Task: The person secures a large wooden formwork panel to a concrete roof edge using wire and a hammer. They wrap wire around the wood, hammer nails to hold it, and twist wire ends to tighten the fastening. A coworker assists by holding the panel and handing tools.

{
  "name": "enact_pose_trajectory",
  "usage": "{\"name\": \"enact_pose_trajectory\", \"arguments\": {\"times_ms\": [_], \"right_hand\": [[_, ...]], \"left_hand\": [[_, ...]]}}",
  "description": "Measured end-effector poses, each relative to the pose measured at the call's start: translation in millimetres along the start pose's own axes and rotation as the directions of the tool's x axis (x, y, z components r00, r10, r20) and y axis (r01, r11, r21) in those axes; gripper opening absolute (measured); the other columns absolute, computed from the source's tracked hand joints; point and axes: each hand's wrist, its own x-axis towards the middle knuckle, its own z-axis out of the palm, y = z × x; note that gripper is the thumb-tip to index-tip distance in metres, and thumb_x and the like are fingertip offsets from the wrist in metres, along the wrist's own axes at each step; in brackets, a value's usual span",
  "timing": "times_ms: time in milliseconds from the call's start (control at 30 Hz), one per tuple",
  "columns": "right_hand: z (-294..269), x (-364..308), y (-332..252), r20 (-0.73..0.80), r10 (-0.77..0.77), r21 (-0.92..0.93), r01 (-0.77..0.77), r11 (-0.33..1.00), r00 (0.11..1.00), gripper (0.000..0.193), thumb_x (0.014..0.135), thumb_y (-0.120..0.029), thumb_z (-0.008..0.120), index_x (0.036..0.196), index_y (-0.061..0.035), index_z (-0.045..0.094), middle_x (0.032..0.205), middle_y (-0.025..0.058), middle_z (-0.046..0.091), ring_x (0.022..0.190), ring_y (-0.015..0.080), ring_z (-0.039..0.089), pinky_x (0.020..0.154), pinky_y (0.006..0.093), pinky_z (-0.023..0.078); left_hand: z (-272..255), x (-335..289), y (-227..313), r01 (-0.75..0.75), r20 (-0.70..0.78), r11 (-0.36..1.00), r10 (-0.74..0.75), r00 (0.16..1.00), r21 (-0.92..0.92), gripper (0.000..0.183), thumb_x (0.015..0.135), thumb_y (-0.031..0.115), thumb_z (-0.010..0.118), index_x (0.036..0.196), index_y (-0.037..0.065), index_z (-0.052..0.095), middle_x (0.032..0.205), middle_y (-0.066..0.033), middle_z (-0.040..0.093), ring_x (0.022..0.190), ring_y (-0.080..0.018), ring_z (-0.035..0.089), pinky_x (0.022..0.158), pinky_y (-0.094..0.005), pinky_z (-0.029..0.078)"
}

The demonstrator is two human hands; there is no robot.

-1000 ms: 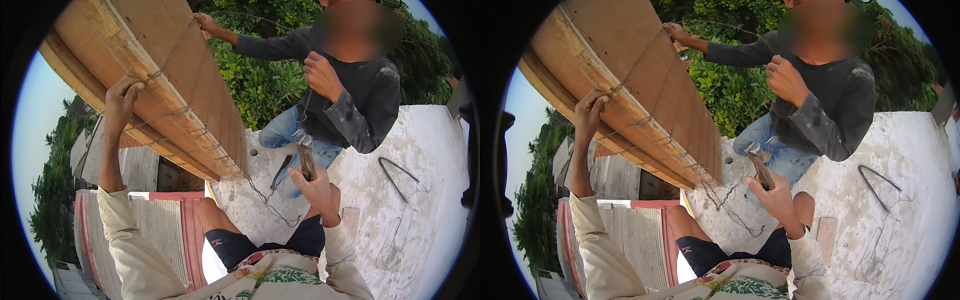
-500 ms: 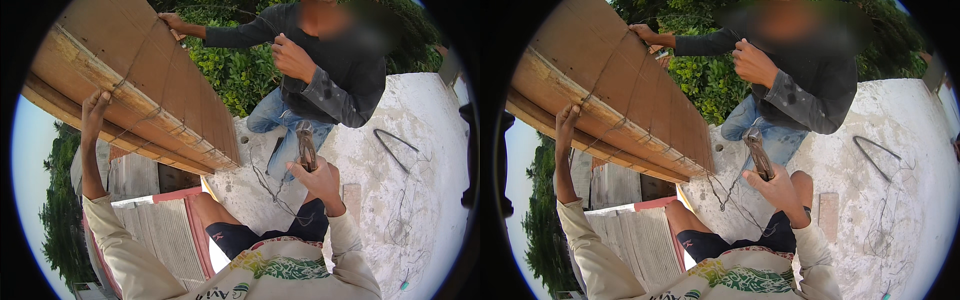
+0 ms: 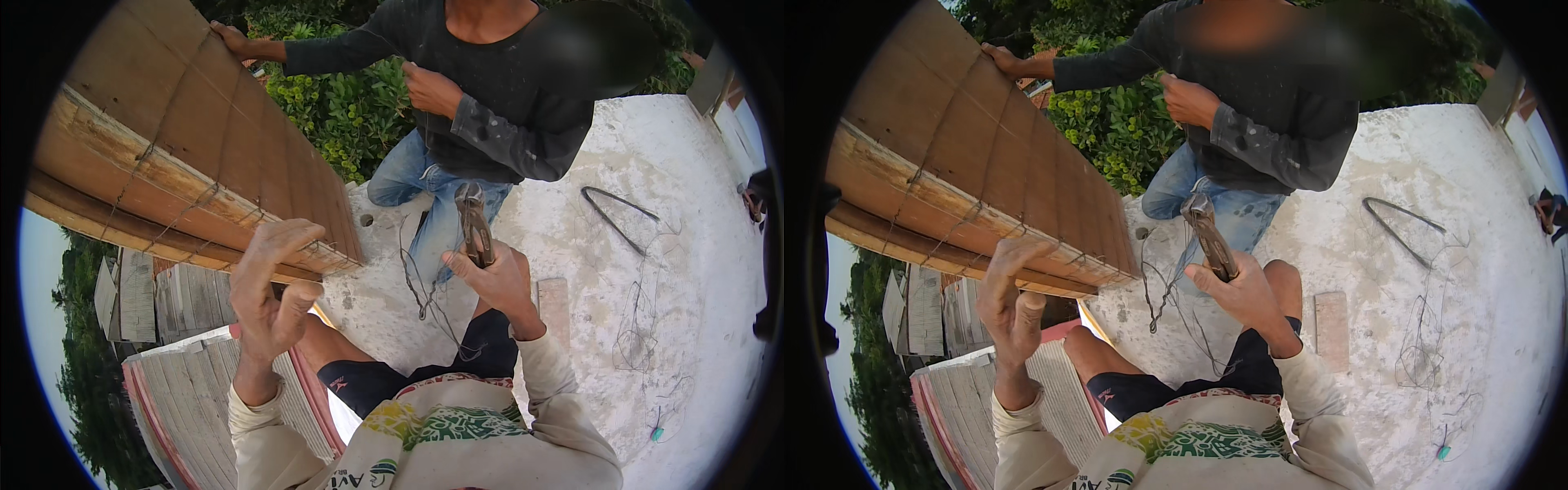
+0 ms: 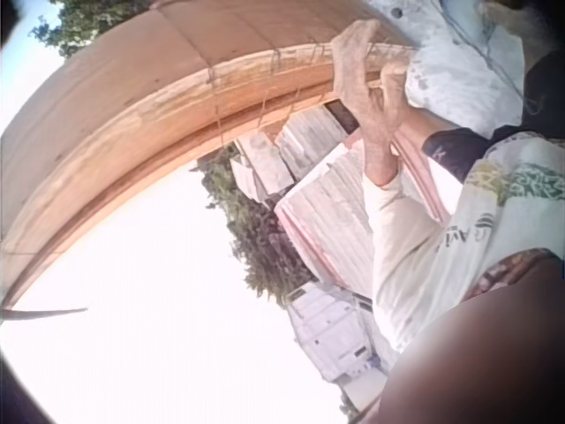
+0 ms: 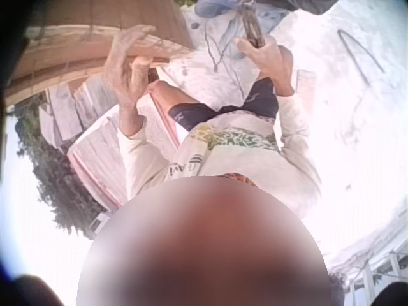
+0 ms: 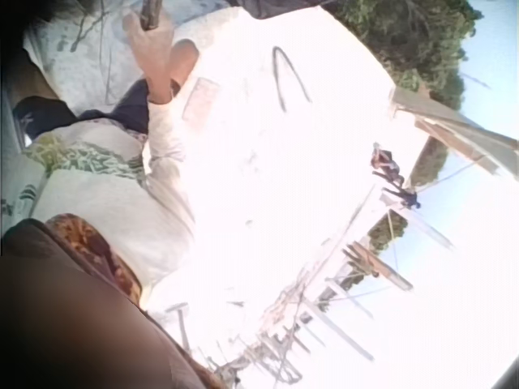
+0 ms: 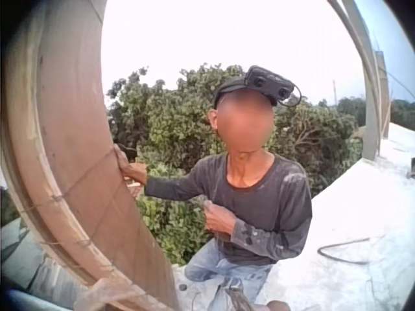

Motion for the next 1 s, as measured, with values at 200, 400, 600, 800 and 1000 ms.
{"name": "enact_pose_trajectory", "arguments": {"times_ms": [200,400,600,800,1000], "right_hand": [[-9.7,-8.1,8.7,-0.030,0.079,-0.038,-0.080,0.996,0.996,0.045,0.102,-0.044,0.073,0.083,-0.0065,0.058,0.068,-0.0067,0.046,0.063,0.0057,0.041,0.055,0.0288,0.035],[-26.9,-9.5,58.6,0.079,0.018,-0.008,-0.018,1.000,0.997,0.043,0.109,-0.042,0.061,0.121,-0.0011,0.069,0.073,0.0000,0.061,0.069,0.0109,0.052,0.064,0.0307,0.045],[-61.9,-42.1,115.4,0.039,-0.004,-0.346,0.018,0.938,0.999,0.043,0.110,-0.033,0.059,0.140,-0.0018,0.064,0.078,0.0036,0.065,0.077,0.0145,0.058,0.071,0.0338,0.048],[-115.4,-104.3,217.3,-0.403,0.327,-0.116,-0.402,0.908,0.855,0.032,0.107,-0.027,0.061,0.128,-0.0040,0.068,0.082,0.0130,0.066,0.075,0.0235,0.061,0.071,0.0365,0.051],[-155.5,-185.3,369.6,-0.757,0.236,-0.340,-0.676,0.654,0.609,0.031,0.098,-0.021,0.062,0.120,0.0010,0.065,0.097,0.0270,0.073,0.092,0.0460,0.072,0.081,0.0511,0.055]], "left_hand": [[103.9,-25.4,-11.6,-0.124,0.279,0.984,0.155,0.948,-0.125,0.041,0.089,0.027,0.083,0.118,0.002,0.071,0.116,-0.0134,0.073,0.110,-0.0376,0.069,0.106,-0.0532,0.050],[125.9,-40.8,-40.5,0.295,0.102,0.843,-0.280,0.955,-0.451,0.018,0.104,0.015,0.068,0.107,-0.002,0.072,0.087,-0.0102,0.069,0.085,-0.0171,0.067,0.084,-0.0377,0.057],[121.6,-42.5,-73.1,0.454,0.077,0.704,-0.497,0.864,-0.546,0.030,0.108,0.021,0.065,0.111,-0.007,0.072,0.075,-0.0042,0.065,0.064,-0.0081,0.057,0.069,-0.0261,0.052],[133.1,-56.3,-80.6,0.616,0.261,0.607,-0.573,0.777,-0.503,0.032,0.109,0.020,0.061,0.120,-0.008,0.069,0.094,-0.0107,0.077,0.064,-0.0068,0.055,0.063,-0.0231,0.048],[154.0,-60.3,-87.7,0.666,0.390,0.484,-0.555,0.735,-0.567,0.034,0.109,0.020,0.060,0.130,-0.006,0.066,0.109,-0.0127,0.078,0.066,-0.0053,0.056,0.056,-0.0190,0.043]]}}
